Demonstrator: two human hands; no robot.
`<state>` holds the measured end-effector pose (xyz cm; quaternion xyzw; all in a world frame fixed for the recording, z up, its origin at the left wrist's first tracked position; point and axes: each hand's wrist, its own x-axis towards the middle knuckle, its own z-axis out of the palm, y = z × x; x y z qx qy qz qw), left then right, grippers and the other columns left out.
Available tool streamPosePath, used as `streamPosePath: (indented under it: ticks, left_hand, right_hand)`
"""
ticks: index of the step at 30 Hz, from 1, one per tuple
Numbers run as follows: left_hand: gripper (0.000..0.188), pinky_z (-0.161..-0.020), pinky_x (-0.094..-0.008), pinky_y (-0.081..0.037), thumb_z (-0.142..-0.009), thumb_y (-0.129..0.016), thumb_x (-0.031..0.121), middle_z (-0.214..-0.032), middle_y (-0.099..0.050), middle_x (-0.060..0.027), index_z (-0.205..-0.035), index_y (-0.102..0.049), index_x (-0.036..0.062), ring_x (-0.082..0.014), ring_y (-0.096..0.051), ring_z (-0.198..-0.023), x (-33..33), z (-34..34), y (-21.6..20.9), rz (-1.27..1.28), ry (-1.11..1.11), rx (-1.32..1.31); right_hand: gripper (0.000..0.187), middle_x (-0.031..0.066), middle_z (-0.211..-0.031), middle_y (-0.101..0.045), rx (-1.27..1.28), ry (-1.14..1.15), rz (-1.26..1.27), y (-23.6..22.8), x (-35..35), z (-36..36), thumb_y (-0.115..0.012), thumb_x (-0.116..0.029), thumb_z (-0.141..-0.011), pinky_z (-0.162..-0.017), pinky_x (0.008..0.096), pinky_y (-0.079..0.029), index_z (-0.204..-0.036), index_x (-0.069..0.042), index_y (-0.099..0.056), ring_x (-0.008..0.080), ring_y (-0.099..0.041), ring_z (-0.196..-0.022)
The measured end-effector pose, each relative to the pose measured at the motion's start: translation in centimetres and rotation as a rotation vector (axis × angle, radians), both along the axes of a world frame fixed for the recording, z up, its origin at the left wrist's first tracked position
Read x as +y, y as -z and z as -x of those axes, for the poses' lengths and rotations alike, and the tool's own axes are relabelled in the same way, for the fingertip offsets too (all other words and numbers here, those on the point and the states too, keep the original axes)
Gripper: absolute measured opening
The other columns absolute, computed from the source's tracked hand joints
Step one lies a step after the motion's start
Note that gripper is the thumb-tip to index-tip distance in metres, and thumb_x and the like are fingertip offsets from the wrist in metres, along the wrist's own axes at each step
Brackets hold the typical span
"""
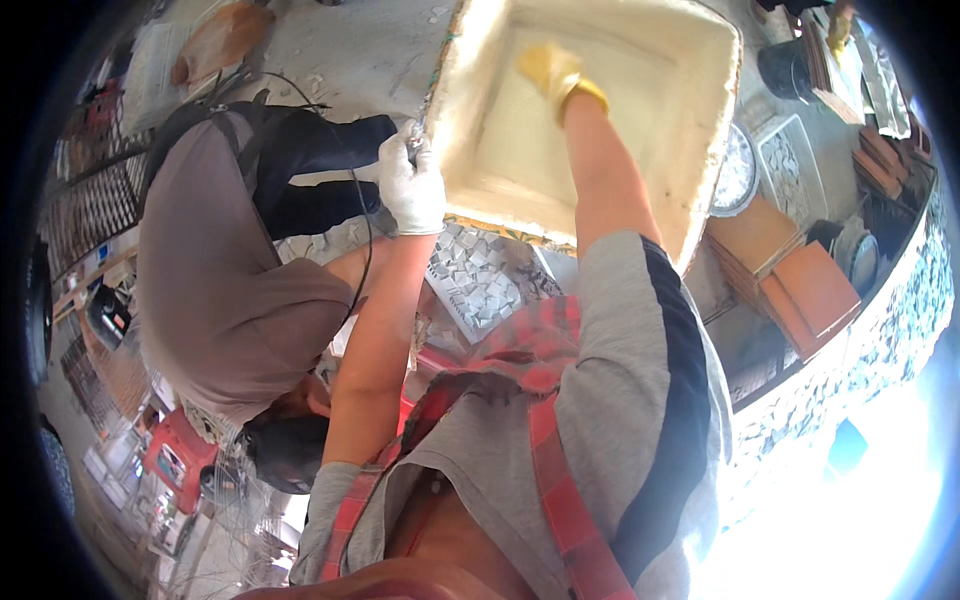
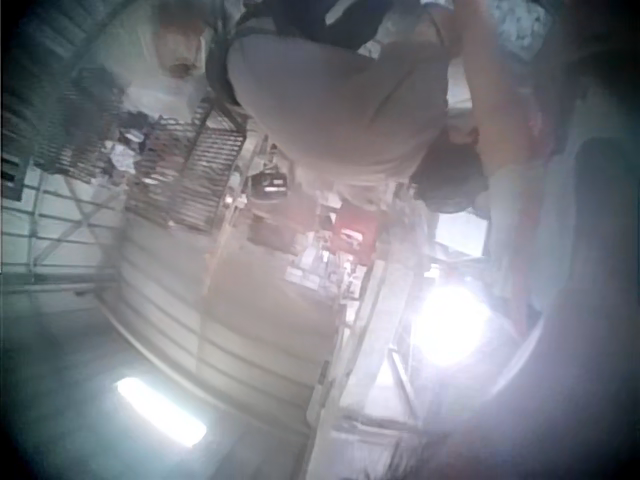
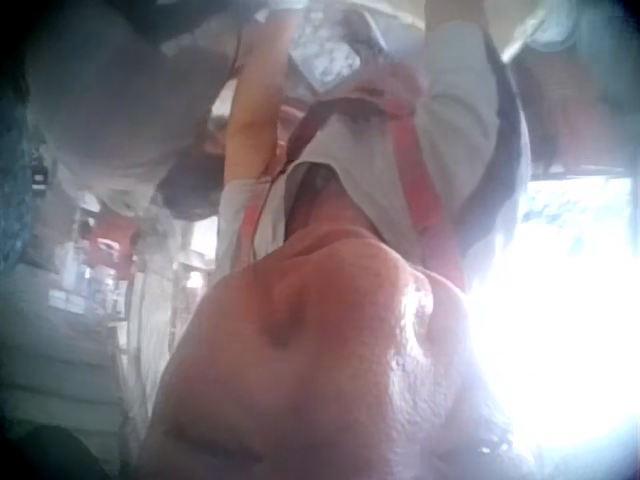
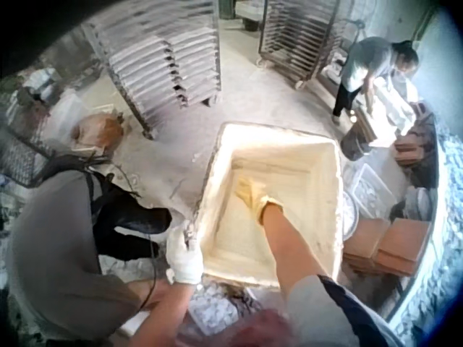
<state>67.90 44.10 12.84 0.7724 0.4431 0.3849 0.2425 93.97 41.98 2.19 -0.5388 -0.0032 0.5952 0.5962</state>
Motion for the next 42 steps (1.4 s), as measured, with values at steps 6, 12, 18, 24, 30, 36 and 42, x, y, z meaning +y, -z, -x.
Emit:
streamPosePath:
  ticks: [6,12,18,24,30,36,42]
  left_hand:
    - [0.029,-0.092,-0.0419,-0.053,-0.089,-0.073,0.011,-0.110,-0.070,-0.0146,-0.117,-0.071,0.0051,-0.0332,-0.067,-0.103,-0.2,0.9,0.1,0.060,-0.020,-0.001]
    - [0.029,-0.091,-0.0441,-0.053,-0.091,-0.072,0.016,-0.109,-0.070,-0.0152,-0.118,-0.070,0.0052,-0.0345,-0.067,-0.103,0.0,0.8,-0.5,-0.014,-0.026,0.113]
    - [0.022,-0.088,-0.0436,-0.053,-0.091,-0.071,0.014,-0.104,-0.069,-0.0154,-0.110,-0.070,0.0039,-0.0347,-0.066,-0.097,0.5,0.4,0.1,-0.008,-0.028,-0.032]
    - [0.017,-0.066,-0.0310,-0.049,-0.092,-0.078,0.020,-0.076,-0.065,-0.0019,-0.091,-0.068,0.0057,-0.0134,-0.057,-0.067,-6.4,-3.5,-11.6,0.230,0.128,-0.414]
    - [0.040,-0.075,-0.0354,-0.054,-0.076,-0.089,0.031,-0.092,-0.065,-0.0079,-0.094,-0.068,0.0023,-0.0215,-0.065,-0.079,-15.2,-9.0,-12.9,0.394,0.447,-0.182]
    - [0.016,-0.073,-0.0408,-0.055,-0.090,-0.074,0.021,-0.095,-0.066,-0.0120,-0.096,-0.069,0.0061,-0.0306,-0.069,-0.082,-16.4,-9.3,-12.6,0.182,0.621,0.028]
    - [0.018,-0.073,-0.0411,-0.055,-0.092,-0.074,0.020,-0.094,-0.067,-0.0130,-0.098,-0.066,0.0043,-0.0327,-0.068,-0.083,-19.7,-8.6,-13.9,0.144,0.874,0.054]
  right_hand:
    - [0.066,0.0080,-0.156,-0.051,-0.970,-1.431,0.368,-9.6,-6.9,6.7,-0.054,-0.054,-0.097,-0.114,0.0365,-0.040,-0.152,-0.016,-0.051,0.0229,-0.052,-0.137]
    - [0.062,0.0042,-0.156,-0.051,-0.484,-1.269,0.564,-12.5,-7.5,-2.4,-0.060,-0.046,-0.095,-0.115,0.0338,-0.040,-0.150,-0.019,-0.051,0.0205,-0.052,-0.135]
    - [0.060,0.0071,-0.156,-0.050,-1.347,-1.080,0.692,-8.6,-14.9,0.9,-0.056,-0.046,-0.099,-0.116,0.0364,-0.039,-0.151,-0.015,-0.050,0.0224,-0.049,-0.139]
    - [0.060,0.0099,-0.157,-0.050,-0.664,-0.546,0.140,-9.2,-13.8,-4.7,-0.052,-0.046,-0.104,-0.117,0.0390,-0.037,-0.152,-0.010,-0.049,0.0243,-0.046,-0.142]
    - [0.066,0.0132,-0.158,-0.048,-0.292,0.140,-0.210,-13.7,-10.0,-2.2,-0.049,-0.052,-0.107,-0.119,0.0441,-0.034,-0.155,-0.006,-0.045,0.0275,-0.041,-0.147]
    - [0.065,0.0164,-0.154,-0.051,-0.370,0.341,-0.251,-16.3,-12.3,0.0,-0.055,-0.050,-0.105,-0.116,0.0459,-0.038,-0.154,-0.007,-0.047,0.0280,-0.045,-0.144]
    - [0.056,0.0182,-0.153,-0.047,-0.074,0.434,-0.390,-15.7,-15.7,0.9,-0.059,-0.039,-0.104,-0.113,0.0484,-0.043,-0.151,-0.009,-0.048,0.0296,-0.049,-0.139]
